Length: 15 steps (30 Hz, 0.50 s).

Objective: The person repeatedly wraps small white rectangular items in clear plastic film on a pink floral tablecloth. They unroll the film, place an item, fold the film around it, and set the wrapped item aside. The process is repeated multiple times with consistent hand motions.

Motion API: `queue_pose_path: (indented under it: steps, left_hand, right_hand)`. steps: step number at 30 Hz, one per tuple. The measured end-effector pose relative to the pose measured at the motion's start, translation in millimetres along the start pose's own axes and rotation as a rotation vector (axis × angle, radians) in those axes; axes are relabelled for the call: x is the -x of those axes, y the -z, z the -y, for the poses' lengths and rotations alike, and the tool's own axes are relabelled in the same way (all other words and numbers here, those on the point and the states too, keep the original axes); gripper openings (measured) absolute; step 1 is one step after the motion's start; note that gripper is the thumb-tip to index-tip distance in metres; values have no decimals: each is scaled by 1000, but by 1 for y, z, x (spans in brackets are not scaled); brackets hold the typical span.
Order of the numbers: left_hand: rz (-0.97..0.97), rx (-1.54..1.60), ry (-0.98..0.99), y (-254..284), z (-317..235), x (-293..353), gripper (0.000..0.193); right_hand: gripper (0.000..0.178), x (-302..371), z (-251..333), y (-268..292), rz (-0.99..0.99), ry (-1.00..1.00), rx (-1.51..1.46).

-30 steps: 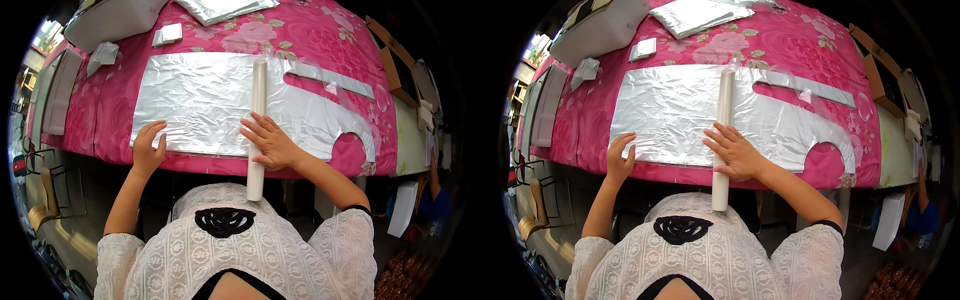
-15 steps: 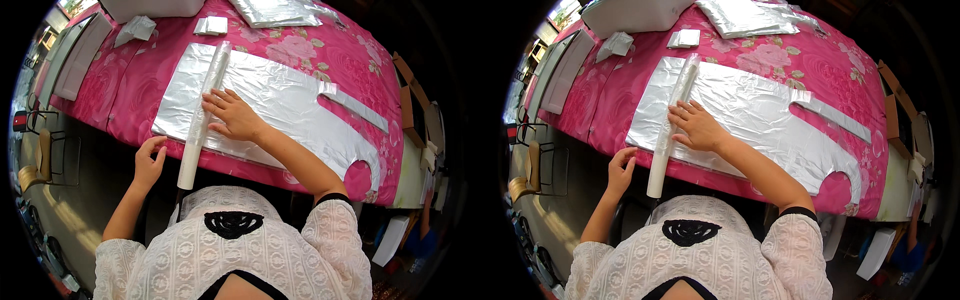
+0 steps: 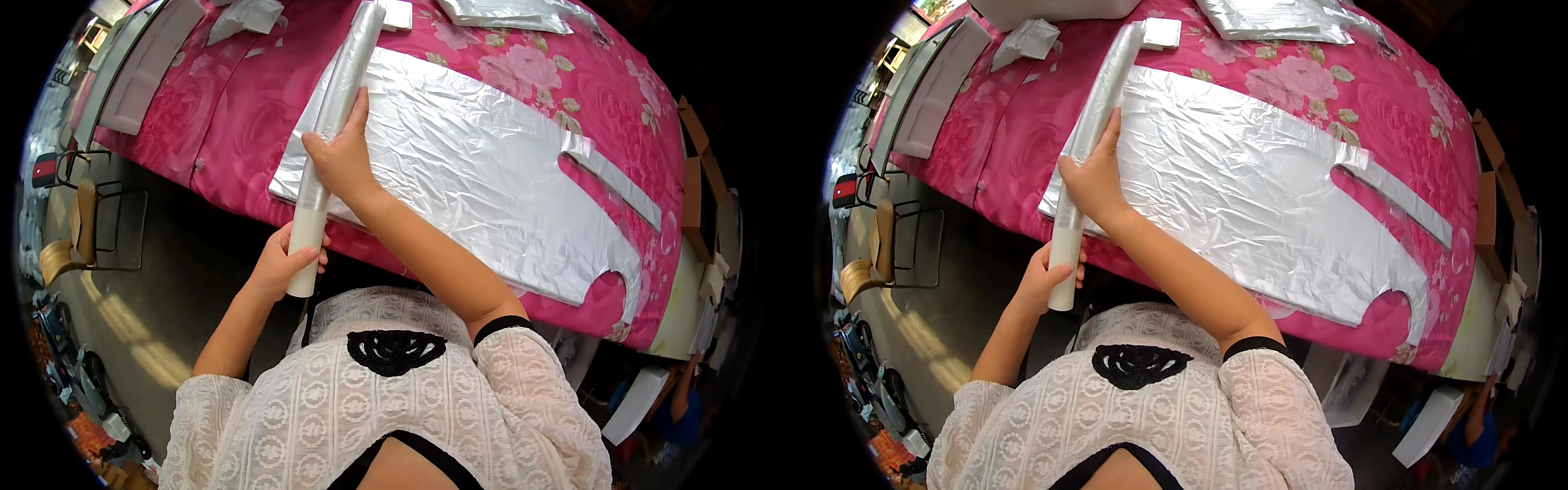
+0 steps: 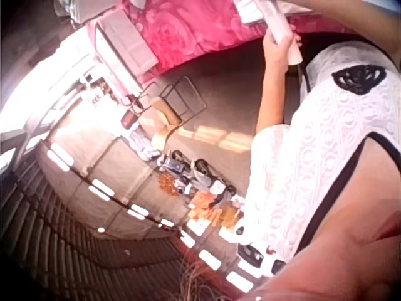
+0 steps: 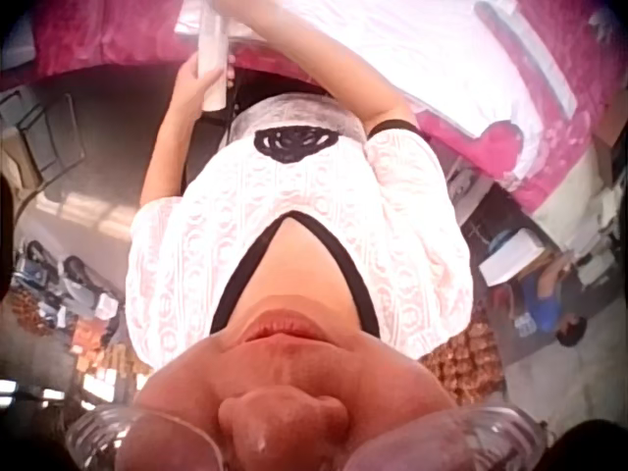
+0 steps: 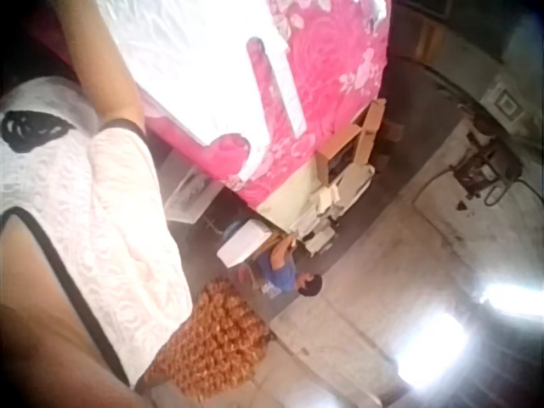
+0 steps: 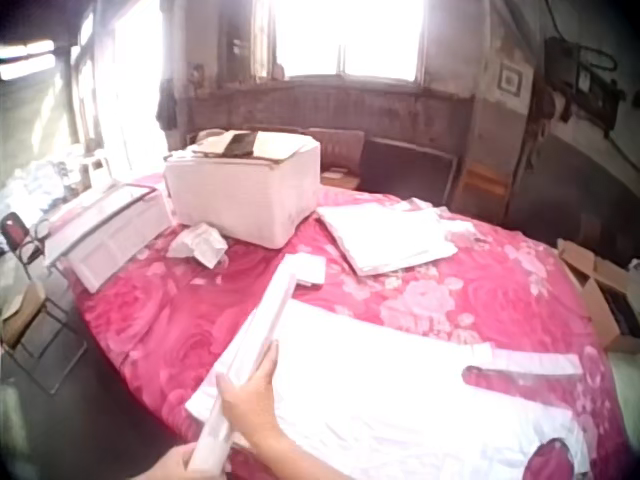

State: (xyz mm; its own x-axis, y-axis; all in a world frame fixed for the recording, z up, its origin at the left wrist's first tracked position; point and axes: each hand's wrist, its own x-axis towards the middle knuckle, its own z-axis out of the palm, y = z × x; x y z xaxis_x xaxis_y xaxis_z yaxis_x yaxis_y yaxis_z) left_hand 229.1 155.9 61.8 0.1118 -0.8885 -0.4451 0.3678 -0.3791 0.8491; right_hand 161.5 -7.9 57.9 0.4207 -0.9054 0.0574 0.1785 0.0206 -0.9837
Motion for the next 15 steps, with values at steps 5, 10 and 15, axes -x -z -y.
queue_pose_path:
  steps: [5, 10, 15]
  left_hand:
    - [313, 279, 44, -41, -30, -8, 50]
    - [377, 143, 68, -66, -28, -18, 64]
    - [723, 407, 219, -84, -29, -29, 62]
  right_hand:
    - [64, 1, 52, 42, 186, -277, -638]
    - [64, 14, 65, 76, 142, -215, -599]
    - [60, 42, 83, 95, 145, -240, -602]
